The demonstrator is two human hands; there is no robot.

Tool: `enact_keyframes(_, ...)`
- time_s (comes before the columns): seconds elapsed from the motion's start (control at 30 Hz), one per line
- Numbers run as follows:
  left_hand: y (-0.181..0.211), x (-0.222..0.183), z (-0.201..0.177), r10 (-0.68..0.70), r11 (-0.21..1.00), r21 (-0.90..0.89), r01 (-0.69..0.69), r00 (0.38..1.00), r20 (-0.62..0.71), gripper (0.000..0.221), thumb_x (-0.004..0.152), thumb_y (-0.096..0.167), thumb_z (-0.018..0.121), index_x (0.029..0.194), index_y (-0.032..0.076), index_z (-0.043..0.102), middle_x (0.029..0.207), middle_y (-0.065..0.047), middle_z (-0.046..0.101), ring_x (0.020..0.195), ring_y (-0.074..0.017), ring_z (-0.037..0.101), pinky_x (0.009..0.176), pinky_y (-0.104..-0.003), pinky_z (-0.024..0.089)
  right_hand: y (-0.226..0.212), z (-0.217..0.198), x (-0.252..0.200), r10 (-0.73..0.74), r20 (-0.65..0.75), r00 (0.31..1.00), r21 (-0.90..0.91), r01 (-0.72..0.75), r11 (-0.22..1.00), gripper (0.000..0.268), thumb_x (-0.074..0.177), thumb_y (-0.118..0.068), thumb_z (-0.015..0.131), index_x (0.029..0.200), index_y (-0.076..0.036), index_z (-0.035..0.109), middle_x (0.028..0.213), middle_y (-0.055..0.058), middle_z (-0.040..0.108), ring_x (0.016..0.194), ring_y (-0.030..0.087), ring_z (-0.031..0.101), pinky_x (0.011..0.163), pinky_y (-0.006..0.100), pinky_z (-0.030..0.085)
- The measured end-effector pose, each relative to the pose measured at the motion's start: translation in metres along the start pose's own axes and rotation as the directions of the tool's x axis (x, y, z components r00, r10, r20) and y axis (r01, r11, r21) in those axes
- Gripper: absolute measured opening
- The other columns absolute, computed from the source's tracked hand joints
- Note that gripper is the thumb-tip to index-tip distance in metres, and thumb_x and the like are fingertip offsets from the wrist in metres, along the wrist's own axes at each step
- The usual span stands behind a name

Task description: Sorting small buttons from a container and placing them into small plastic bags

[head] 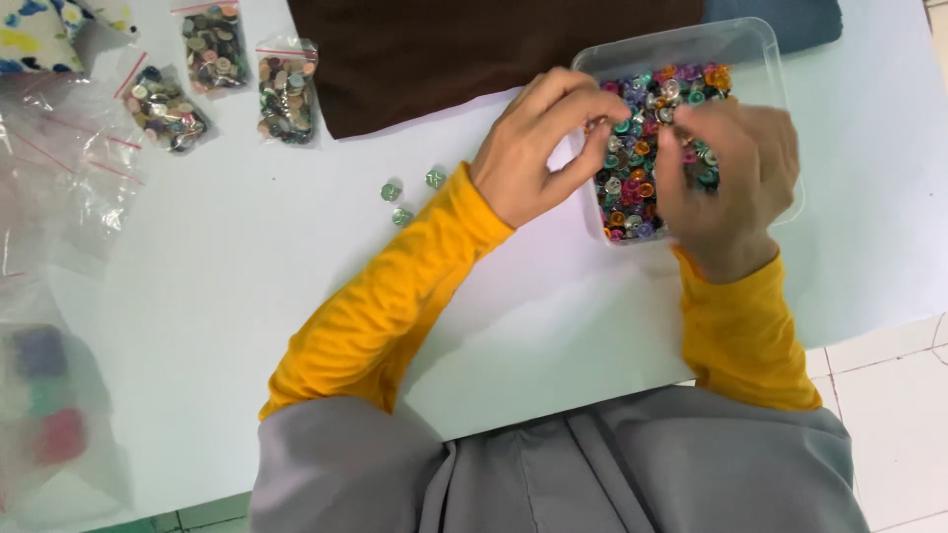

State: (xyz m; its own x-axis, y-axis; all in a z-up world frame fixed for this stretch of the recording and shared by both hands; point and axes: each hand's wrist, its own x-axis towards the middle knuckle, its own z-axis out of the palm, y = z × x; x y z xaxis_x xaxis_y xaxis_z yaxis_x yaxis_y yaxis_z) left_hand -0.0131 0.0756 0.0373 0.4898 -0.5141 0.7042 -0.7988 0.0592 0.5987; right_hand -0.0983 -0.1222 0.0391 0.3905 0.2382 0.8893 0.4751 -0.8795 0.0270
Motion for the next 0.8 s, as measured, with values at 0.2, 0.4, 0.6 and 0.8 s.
enact_keyframes(0.2, 0.010, -0.094, -0.080, -0.131, 0.983, 0.118, 0.141, 0.987, -0.092, 0.019, 0.092, 0.006, 0.072, 0.110, 0.006, 0.064, 0.092, -0.009, 0.065, 0.083, -0.0321, 0.068, 0.081, -0.043, 0.056, -0.088, 0.044, -0.035, -0.155, 0.043, 0.987, 0.303, 0.135, 0.943, 0.027, 0.084, -0.010, 0.080, 0.109, -0.010, 0.069, 0.098, 0.010, 0.077, 0.076, 0.025, 0.068, 0.071, 0.039, 0.054)
enact_keyframes(0.4, -0.002, -0.200, -0.163, -0.372, 0.881, 0.253, 0.401, 0.915, -0.153, 0.009, 0.095, 0.003, 0.074, 0.101, 0.002, 0.069, 0.087, -0.012, 0.071, 0.075, -0.0284, 0.071, 0.075, -0.039, 0.058, -0.154, 0.096, -0.025, -0.219, 0.102, 0.970, 0.402, 0.162, 0.901, 0.009, 0.091, -0.006, 0.070, 0.099, -0.011, 0.071, 0.100, 0.004, 0.076, 0.084, 0.017, 0.072, 0.079, 0.034, 0.054)
enact_keyframes(0.6, -0.014, -0.242, -0.208, -0.441, 0.841, 0.268, 0.469, 0.883, -0.161, 0.009, 0.098, 0.005, 0.071, 0.106, 0.003, 0.074, 0.082, -0.013, 0.071, 0.076, -0.0308, 0.070, 0.079, -0.041, 0.058, -0.186, 0.147, -0.020, -0.115, 0.210, 0.971, 0.425, 0.016, 0.905, 0.010, 0.095, -0.024, 0.075, 0.101, -0.017, 0.074, 0.102, -0.001, 0.075, 0.092, 0.021, 0.067, 0.096, 0.045, 0.044)
enact_keyframes(0.8, -0.016, -0.239, -0.199, -0.450, 0.833, 0.292, 0.470, 0.882, -0.138, 0.010, 0.097, 0.008, 0.071, 0.105, 0.004, 0.075, 0.081, -0.013, 0.073, 0.080, -0.0346, 0.071, 0.084, -0.044, 0.054, -0.196, 0.176, 0.013, -0.058, 0.355, 0.933, 0.362, -0.080, 0.929, 0.018, 0.092, -0.016, 0.080, 0.109, -0.014, 0.073, 0.099, -0.001, 0.072, 0.093, 0.021, 0.061, 0.101, 0.052, 0.033)
